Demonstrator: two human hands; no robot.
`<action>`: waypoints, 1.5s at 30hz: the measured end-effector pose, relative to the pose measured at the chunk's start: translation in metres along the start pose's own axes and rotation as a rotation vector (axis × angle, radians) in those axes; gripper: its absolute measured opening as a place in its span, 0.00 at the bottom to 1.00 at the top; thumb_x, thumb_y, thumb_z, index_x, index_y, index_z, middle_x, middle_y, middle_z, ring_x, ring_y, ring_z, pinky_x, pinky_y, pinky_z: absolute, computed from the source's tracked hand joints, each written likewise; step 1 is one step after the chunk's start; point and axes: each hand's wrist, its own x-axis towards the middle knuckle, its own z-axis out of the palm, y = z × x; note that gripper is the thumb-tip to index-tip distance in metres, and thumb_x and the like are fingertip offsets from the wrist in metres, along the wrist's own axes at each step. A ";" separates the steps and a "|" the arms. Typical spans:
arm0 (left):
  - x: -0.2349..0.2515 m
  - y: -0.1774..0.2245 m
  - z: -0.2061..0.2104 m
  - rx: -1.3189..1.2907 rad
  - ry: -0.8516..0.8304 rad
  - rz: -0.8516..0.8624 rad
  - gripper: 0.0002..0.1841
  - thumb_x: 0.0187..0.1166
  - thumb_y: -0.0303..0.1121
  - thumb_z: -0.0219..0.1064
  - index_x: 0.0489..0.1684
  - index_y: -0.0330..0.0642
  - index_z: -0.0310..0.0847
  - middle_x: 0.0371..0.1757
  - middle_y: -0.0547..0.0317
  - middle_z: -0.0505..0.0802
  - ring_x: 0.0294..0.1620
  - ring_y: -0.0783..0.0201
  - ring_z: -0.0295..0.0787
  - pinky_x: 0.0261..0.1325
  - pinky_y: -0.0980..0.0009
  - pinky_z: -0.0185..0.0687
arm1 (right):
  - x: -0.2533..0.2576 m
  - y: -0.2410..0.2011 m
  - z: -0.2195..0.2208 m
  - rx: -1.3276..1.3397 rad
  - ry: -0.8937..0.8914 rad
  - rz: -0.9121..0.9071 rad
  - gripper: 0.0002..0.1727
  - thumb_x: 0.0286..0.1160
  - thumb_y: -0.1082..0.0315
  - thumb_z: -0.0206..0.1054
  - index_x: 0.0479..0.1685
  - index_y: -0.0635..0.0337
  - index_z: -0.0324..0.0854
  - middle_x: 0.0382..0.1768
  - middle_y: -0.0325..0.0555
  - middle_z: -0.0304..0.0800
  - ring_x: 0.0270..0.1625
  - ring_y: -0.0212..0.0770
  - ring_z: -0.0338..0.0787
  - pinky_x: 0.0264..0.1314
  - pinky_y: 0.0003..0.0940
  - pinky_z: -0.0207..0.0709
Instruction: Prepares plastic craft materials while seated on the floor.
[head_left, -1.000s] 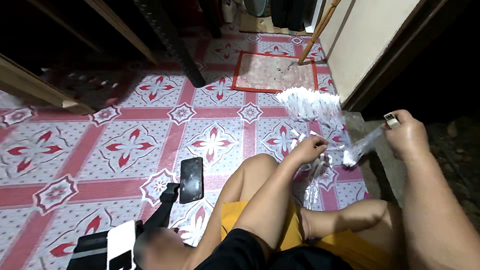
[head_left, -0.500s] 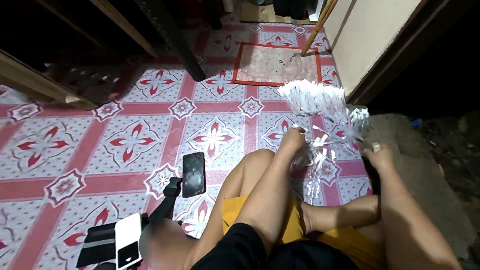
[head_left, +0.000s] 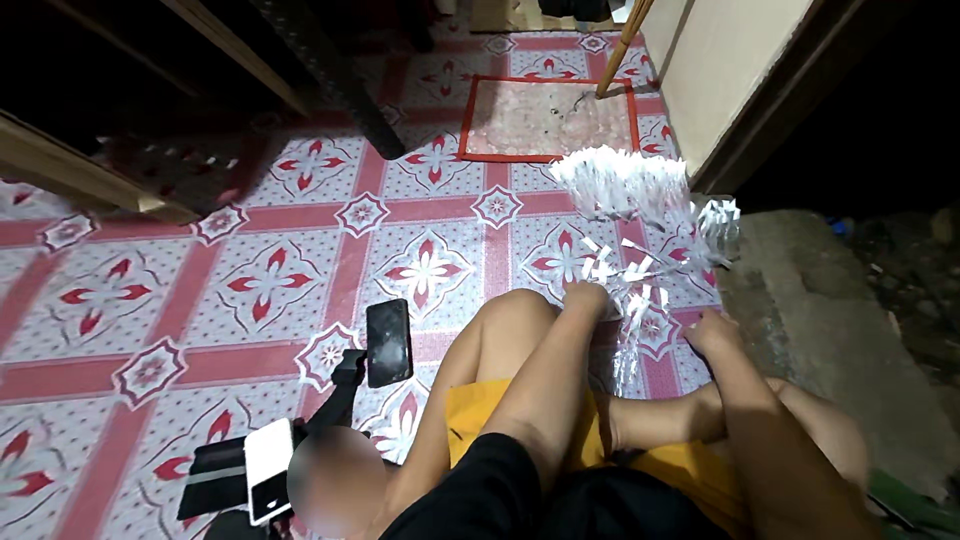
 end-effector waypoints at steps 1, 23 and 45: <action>-0.013 0.019 -0.038 -0.081 -0.173 -0.126 0.24 0.75 0.52 0.69 0.57 0.41 0.89 0.63 0.42 0.90 0.70 0.37 0.83 0.68 0.24 0.72 | -0.007 -0.012 -0.003 0.013 0.042 -0.054 0.43 0.42 0.30 0.76 0.65 0.39 0.83 0.70 0.58 0.81 0.70 0.67 0.81 0.61 0.77 0.76; -0.098 0.041 -0.174 -1.080 0.662 0.405 0.11 0.82 0.24 0.65 0.55 0.37 0.91 0.58 0.51 0.94 0.54 0.65 0.93 0.63 0.66 0.87 | -0.097 -0.088 -0.078 0.734 0.002 -0.466 0.13 0.81 0.45 0.66 0.49 0.38 0.89 0.46 0.27 0.92 0.49 0.27 0.91 0.53 0.31 0.87; -0.104 0.077 -0.158 -1.239 0.242 0.436 0.18 0.90 0.40 0.59 0.48 0.38 0.93 0.45 0.55 0.98 0.48 0.64 0.95 0.59 0.57 0.90 | -0.152 -0.113 -0.134 1.681 -0.147 -0.535 0.11 0.90 0.65 0.54 0.47 0.62 0.80 0.31 0.44 0.84 0.36 0.40 0.88 0.50 0.44 0.87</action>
